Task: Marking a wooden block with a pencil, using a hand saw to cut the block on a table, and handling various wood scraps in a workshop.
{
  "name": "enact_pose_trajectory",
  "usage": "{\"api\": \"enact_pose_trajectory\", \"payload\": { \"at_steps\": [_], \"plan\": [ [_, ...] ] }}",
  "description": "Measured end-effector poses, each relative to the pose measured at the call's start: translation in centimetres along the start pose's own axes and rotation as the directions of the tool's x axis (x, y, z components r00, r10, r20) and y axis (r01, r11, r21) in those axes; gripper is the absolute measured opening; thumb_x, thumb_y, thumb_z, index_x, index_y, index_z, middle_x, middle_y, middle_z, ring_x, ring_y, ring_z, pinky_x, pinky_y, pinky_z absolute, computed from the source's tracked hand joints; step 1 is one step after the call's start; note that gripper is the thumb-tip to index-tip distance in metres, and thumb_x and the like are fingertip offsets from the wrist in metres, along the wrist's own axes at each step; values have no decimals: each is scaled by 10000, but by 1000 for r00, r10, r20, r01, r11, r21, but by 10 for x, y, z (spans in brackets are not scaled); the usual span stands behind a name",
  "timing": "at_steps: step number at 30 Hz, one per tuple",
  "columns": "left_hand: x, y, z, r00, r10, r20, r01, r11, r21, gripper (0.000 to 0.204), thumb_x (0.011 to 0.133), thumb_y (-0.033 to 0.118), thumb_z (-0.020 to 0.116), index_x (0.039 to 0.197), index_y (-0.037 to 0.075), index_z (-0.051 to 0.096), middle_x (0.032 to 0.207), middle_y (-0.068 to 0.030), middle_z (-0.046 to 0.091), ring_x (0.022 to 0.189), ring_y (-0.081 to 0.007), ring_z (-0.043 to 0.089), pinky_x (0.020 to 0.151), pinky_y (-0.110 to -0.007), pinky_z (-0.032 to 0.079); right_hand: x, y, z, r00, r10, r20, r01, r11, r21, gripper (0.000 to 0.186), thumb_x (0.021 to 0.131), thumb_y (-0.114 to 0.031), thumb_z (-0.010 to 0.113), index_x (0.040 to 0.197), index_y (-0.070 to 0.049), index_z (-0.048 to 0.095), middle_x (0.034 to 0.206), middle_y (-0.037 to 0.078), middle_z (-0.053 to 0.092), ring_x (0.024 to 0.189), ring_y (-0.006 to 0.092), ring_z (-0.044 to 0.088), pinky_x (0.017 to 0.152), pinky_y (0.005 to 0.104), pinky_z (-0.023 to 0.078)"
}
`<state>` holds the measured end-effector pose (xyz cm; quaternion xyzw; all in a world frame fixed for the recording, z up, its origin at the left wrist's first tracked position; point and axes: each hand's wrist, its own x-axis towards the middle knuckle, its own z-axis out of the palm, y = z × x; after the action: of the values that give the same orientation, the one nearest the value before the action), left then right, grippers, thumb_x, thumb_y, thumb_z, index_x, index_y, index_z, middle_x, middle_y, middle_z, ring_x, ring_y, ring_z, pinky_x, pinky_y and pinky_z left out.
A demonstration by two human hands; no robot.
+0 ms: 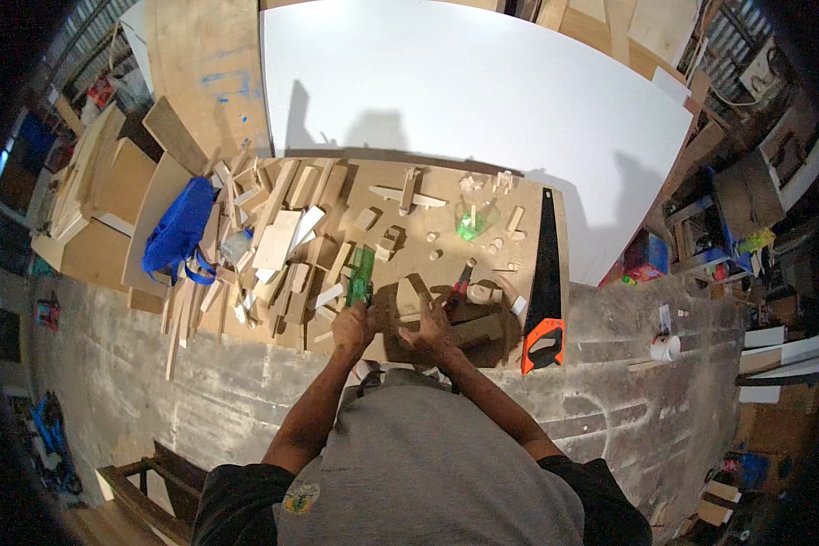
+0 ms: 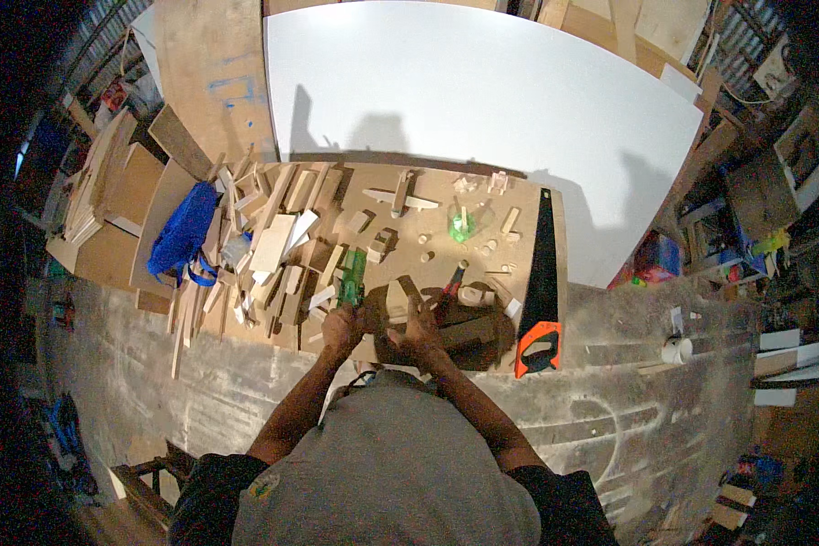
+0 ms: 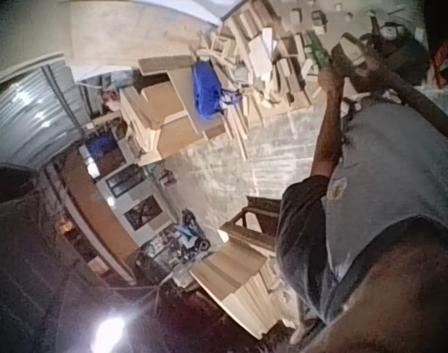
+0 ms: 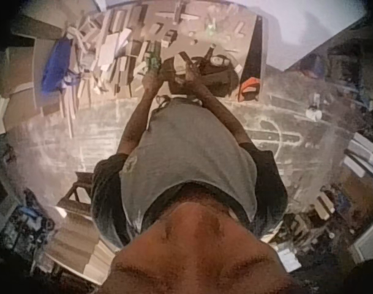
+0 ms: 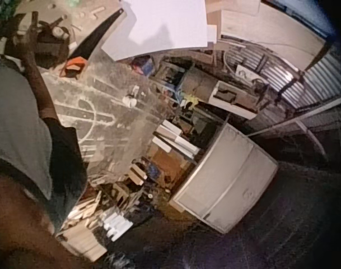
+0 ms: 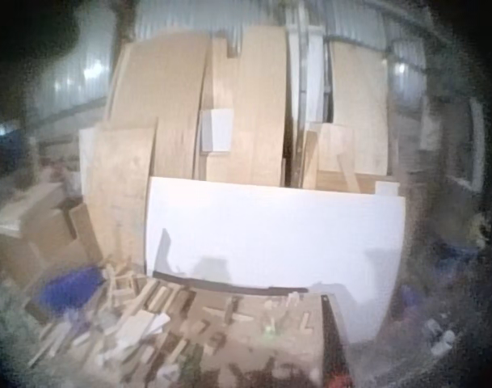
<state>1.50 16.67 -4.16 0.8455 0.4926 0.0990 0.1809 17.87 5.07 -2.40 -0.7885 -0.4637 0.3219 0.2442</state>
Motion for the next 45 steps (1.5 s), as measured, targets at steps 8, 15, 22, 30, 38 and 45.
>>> {"api": "enact_pose_trajectory", "payload": {
  "at_steps": [8, 15, 22, 30, 38, 45],
  "plan": [
    [19, 9, -8, 982, -181, 47, 186, 968, -169, 293, 842, 311, 658, 885, 23, 627, 797, -214, 665, 770, -397, 660, 669, -481, 533, -9, 7, -23, 995, -40, -91, 56, 981, 187, 851, 813, -396, 685, 1444, 5, 278, 1371, 307, 369, 1281, 433, 383, 1080, 470, 325],
    [27, 23, -2, 985, -175, -7, 170, 967, -191, 222, 850, 240, 629, 908, 27, 626, 834, -218, 665, 799, -394, 656, 684, -490, 517, -20, 62, -32, 968, -115, -223, 151, 977, 153, 560, 817, -353, 701, 1200, 18, 532, 984, 202, 611, 938, 318, 615, 786, 427, 493],
    [5, 23, -12, 979, -185, -88, 154, 949, -273, 177, 844, 203, 618, 909, 39, 626, 852, -221, 654, 792, -402, 640, 689, -489, 508, -42, 70, -25, 978, -103, -179, 105, 994, 2, 227, 865, -220, 635, 923, -1, 629, 809, 159, 651, 756, 317, 660, 668, 419, 507],
    [33, -18, -16, 999, -30, 22, 36, 921, -388, 215, 817, 187, 662, 948, 22, 619, 860, -224, 649, 814, -405, 637, 686, -479, 507, -15, 31, -23, 890, -104, -445, 142, 989, 52, 192, 865, -168, 603, 955, -2, 643, 881, 177, 668, 831, 345, 663, 759, 402, 517],
    [99, -7, -11, 950, 231, -208, -282, 924, -258, 483, 759, 218, 757, 1092, -16, 497, 930, -216, 618, 893, -412, 592, 770, -477, 495, -31, 23, 34, 799, 170, -576, -1, 959, 282, 232, 870, -164, 640, 1019, 13, 641, 894, 178, 677, 843, 254, 678, 751, 360, 522],
    [142, 6, 27, 984, 169, 59, -143, 940, -311, 655, 701, 303, 784, 1157, -30, 451, 1104, -266, 548, 1066, -425, 509, 884, -508, 440, -79, 4, 23, 752, 351, -558, -202, 928, 312, 235, 862, -157, 647, 1013, 23, 653, 866, 170, 687, 790, 233, 678, 720, 339, 526]
  ]
}}
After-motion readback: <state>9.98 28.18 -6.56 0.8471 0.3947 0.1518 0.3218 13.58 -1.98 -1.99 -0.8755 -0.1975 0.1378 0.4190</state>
